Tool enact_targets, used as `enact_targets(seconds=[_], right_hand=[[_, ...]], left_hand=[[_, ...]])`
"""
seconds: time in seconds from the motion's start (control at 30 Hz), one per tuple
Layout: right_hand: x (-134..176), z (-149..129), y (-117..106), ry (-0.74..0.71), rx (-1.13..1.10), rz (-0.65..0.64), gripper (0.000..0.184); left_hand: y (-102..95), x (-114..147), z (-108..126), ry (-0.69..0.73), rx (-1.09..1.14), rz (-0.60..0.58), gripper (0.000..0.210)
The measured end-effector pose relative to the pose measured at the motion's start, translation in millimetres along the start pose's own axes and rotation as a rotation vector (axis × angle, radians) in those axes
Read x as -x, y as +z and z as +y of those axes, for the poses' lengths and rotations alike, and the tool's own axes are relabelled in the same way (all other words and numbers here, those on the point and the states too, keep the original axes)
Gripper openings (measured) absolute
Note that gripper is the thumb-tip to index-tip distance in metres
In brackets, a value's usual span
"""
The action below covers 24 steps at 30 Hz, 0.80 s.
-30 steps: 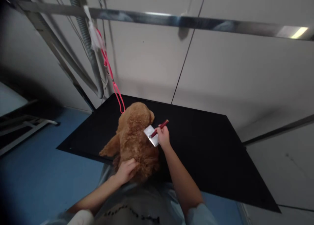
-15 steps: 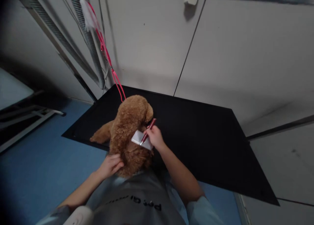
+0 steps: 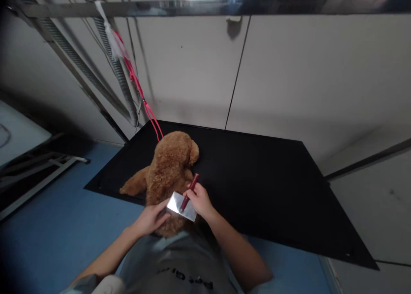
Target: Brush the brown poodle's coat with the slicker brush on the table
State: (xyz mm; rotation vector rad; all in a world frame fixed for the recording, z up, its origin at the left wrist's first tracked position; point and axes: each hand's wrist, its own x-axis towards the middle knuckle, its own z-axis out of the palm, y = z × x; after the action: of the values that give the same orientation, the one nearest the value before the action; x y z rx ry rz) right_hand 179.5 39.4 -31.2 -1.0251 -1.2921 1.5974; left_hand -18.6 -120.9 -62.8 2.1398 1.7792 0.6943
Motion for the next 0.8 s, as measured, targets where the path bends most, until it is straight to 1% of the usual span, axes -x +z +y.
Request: enact_targets(seconds=[0.03,0.07,0.13,0.17,0.2,0.23,0.3,0.33,0.37,0.43,0.47,0.5,0.53,0.6,0.63,0.67,0.77,0.8], right_hand=[[1.5,3.5,1.1,0.04,-0.012,-0.018,0.026],[2.2,6.7,2.1,0.057,-0.02,0.012,0.026],[2.6,12.1,3.4,0.013,-0.02,0.153,0.028],[2.8,14.2,3.8,-0.017,-0.016,0.186,0.029],[3.0,15.9,4.0,-0.027,-0.015,0.169,0.03],[3.0,17.0,3.5,-0.012,-0.019,0.117,0.03],[1.0,16.6,0.2,0.052,-0.027,0.018,0.028],[-0.9,15.1,-2.7,0.069,-0.023,0.028,0.028],[-2.9,13.1,-5.7,0.056,-0.012,0.086,0.028],[-5.0,8.8,-9.2,-0.022,0.018,0.242,0.028],[-4.4,7.4,-8.7,-0.061,0.03,0.29,0.029],[-2.9,6.9,-7.0,-0.079,0.041,0.29,0.03],[-1.1,7.0,-4.6,-0.072,0.047,0.246,0.03],[0.2,7.6,-2.0,-0.011,0.052,0.132,0.028],[-1.1,7.4,-3.3,0.01,0.057,0.116,0.027],[-3.6,6.6,-6.4,0.016,0.063,0.137,0.026],[-11.0,3.9,-17.5,-0.046,0.072,0.315,0.027],[-11.7,4.5,-18.5,-0.057,0.069,0.324,0.029]], left_hand=[[1.4,-0.3,-0.7,0.015,0.01,0.017,0.049],[3.0,-0.3,-1.5,0.027,0.019,0.035,0.047],[6.2,0.3,-3.4,0.052,0.029,0.061,0.043],[7.7,0.8,-4.4,0.069,0.033,0.066,0.042],[8.9,1.3,-5.3,0.091,0.037,0.072,0.039],[9.8,1.7,-6.1,0.113,0.041,0.08,0.037],[11.0,2.2,-7.2,0.15,0.051,0.095,0.032],[11.4,2.3,-7.4,0.161,0.056,0.101,0.03],[11.8,2.3,-7.4,0.168,0.061,0.107,0.029],[12.7,2.1,-7.2,0.174,0.068,0.109,0.028],[13.2,2.0,-7.1,0.176,0.067,0.11,0.027],[13.7,1.8,-7.1,0.176,0.063,0.106,0.027],[14.2,1.7,-7.1,0.174,0.059,0.099,0.027],[15.1,1.8,-7.7,0.168,0.059,0.085,0.027],[15.4,2.0,-8.2,0.168,0.065,0.078,0.028],[15.8,2.4,-8.9,0.169,0.072,0.074,0.028],[17.2,2.6,-10.2,0.172,0.088,0.071,0.027],[17.4,2.0,-10.2,0.171,0.091,0.069,0.027]])
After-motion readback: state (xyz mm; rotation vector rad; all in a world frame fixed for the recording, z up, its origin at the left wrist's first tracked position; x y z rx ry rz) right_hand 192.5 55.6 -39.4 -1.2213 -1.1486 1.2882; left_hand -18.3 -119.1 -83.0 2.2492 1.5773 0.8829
